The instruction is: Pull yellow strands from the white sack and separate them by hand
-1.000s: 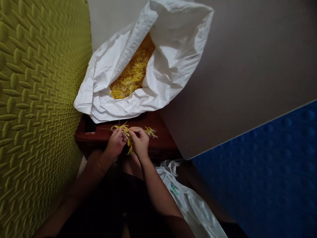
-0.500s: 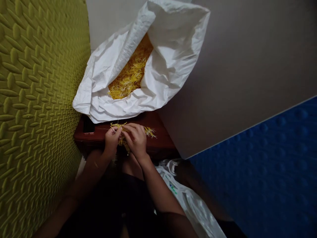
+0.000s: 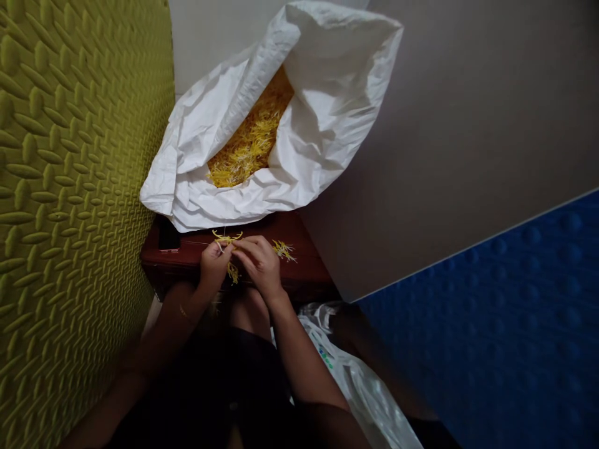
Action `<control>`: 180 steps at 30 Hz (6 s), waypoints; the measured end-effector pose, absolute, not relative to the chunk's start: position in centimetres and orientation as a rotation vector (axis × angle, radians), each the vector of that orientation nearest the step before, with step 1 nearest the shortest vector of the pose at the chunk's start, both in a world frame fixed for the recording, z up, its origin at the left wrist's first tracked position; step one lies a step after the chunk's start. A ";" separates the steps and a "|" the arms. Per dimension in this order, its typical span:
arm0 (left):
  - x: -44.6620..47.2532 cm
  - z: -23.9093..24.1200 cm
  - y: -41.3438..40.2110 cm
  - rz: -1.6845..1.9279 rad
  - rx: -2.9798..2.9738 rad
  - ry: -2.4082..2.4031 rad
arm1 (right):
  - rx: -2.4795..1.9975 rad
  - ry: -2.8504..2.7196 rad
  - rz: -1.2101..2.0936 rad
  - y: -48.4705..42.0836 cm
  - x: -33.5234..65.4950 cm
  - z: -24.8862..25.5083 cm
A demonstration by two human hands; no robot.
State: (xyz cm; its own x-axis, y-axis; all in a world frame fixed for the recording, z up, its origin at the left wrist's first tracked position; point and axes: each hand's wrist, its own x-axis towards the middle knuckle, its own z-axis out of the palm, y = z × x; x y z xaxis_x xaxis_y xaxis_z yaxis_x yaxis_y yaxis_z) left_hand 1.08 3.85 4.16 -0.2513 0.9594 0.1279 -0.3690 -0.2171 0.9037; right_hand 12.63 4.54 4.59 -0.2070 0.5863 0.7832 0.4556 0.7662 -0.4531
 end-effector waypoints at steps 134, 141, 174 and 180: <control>0.1 4.4 3.7 1.459 0.740 0.830 | -1.486 -1.208 0.335 13.5 21.4 -3.5; 0.2 4.0 3.9 1.480 0.668 0.837 | -1.632 -1.513 0.166 14.3 22.3 -5.5; 0.9 3.0 5.1 1.757 0.953 1.058 | -0.972 -1.549 0.513 3.4 11.6 5.2; 0.8 2.9 4.8 1.680 0.931 0.981 | -0.969 -1.547 0.592 4.1 11.5 4.5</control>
State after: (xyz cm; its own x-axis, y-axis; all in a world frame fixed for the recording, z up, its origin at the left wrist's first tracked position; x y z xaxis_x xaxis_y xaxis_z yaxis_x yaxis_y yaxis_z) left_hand 0.80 4.77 2.89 -0.2635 0.9540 0.1434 -0.3444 -0.2318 0.9098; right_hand 11.55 4.11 4.55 0.0008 0.8359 0.5489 0.2562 0.5304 -0.8081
